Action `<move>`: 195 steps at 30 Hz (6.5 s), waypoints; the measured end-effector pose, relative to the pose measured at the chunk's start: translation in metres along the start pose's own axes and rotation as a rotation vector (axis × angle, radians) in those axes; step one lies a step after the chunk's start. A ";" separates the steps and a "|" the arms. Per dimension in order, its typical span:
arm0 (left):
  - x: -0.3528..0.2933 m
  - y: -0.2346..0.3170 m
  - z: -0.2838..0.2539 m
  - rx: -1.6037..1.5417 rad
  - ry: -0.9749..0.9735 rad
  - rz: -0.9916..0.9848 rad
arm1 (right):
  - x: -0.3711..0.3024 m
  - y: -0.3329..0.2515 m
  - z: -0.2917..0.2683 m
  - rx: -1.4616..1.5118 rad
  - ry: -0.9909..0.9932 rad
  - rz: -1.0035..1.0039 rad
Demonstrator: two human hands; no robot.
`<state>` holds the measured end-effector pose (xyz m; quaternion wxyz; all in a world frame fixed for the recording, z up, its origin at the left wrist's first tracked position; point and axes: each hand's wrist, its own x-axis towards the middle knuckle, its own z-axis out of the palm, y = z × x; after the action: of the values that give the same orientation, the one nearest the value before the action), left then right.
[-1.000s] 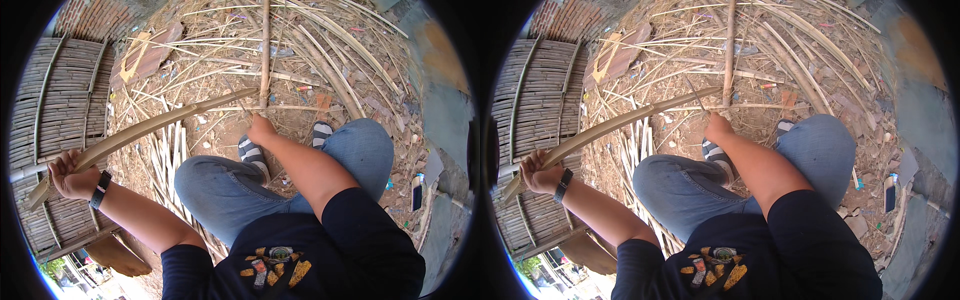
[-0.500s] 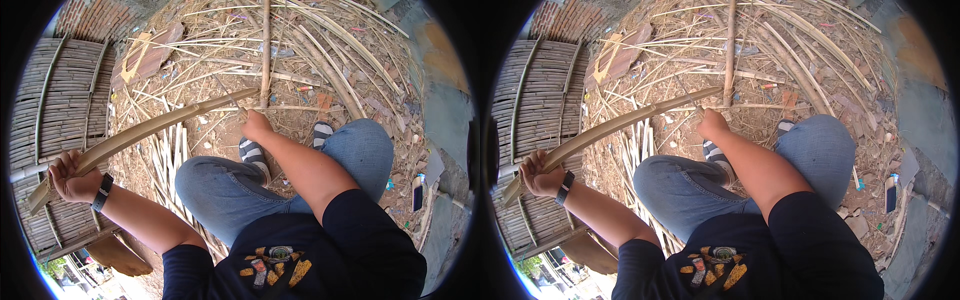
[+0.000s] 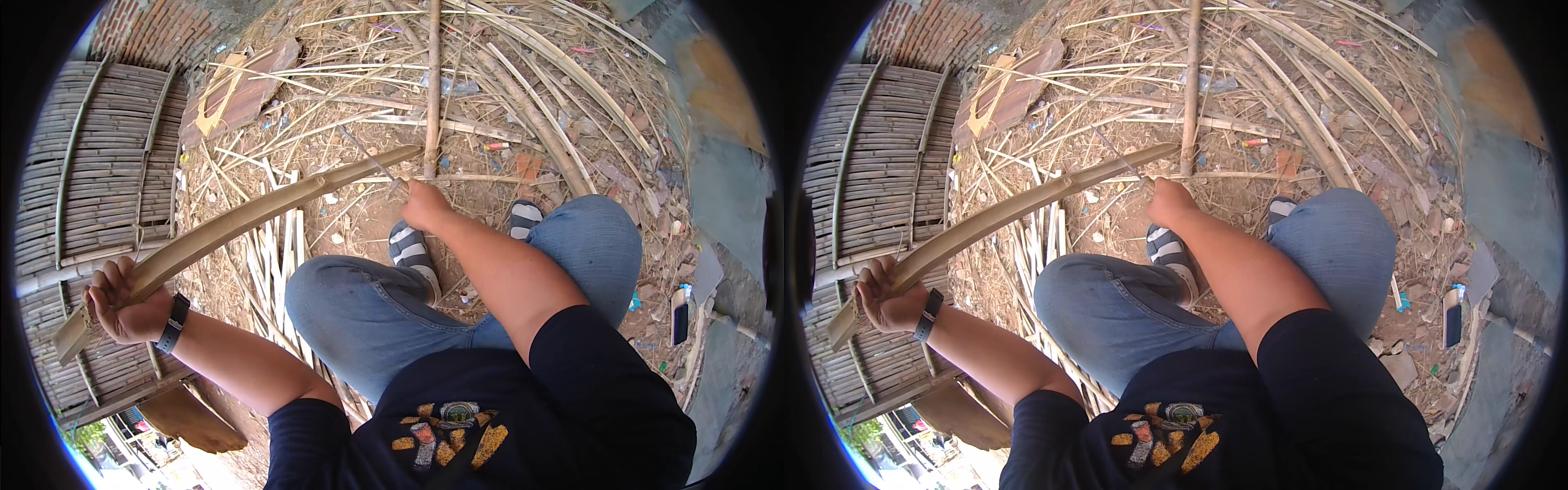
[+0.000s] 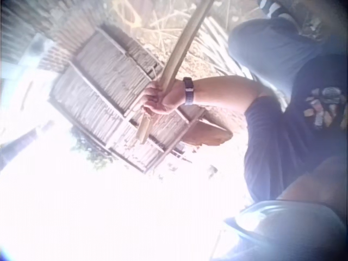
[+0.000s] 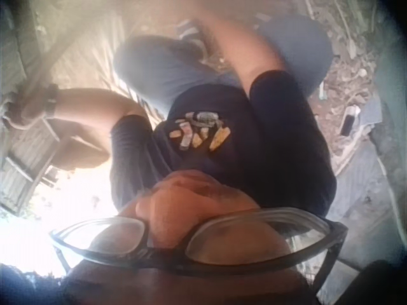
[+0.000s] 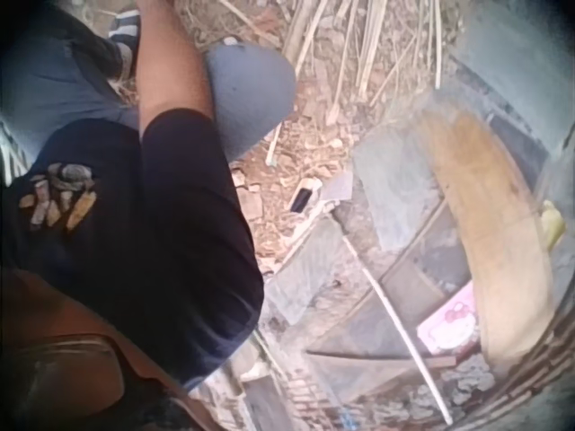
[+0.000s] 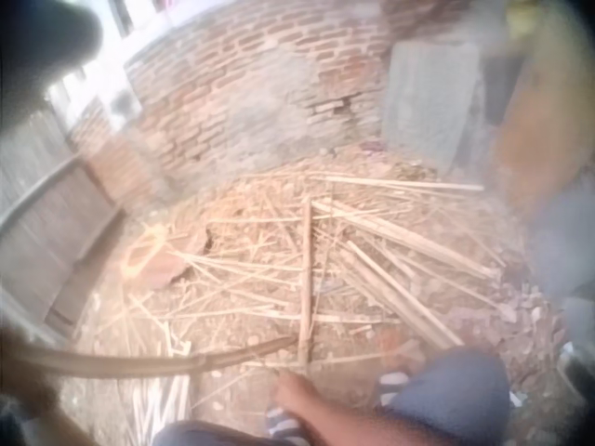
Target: The person sits on the ground and uses a knife to split a long piece of bamboo into thin strips. They hold the bamboo with one hand and use the knife to carefully separate the layers, creating multiple thin strips that are placed on the ground.
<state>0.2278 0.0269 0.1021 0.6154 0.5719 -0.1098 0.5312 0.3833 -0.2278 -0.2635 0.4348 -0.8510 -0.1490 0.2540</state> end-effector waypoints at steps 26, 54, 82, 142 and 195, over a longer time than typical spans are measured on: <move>-0.005 0.003 -0.027 0.046 0.126 0.021 | -0.031 -0.068 0.001 0.000 -0.106 -0.303; -0.005 -0.001 -0.007 0.124 0.241 0.039 | 0.000 0.034 0.022 -0.093 0.011 0.214; -0.004 0.005 -0.011 0.116 0.180 0.049 | -0.028 -0.039 0.011 0.032 -0.060 -0.162; -0.013 -0.004 0.067 -0.265 -0.192 -0.030 | -0.077 -0.105 -0.148 0.191 0.019 -0.202; 0.009 -0.002 -0.052 -0.473 -0.348 -0.080 | 0.005 0.060 0.024 -0.119 0.086 0.087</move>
<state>0.2080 0.0749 0.0905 0.7238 0.4991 -0.3119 0.3602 0.3761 -0.2442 -0.3258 0.3779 -0.8912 -0.1081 0.2263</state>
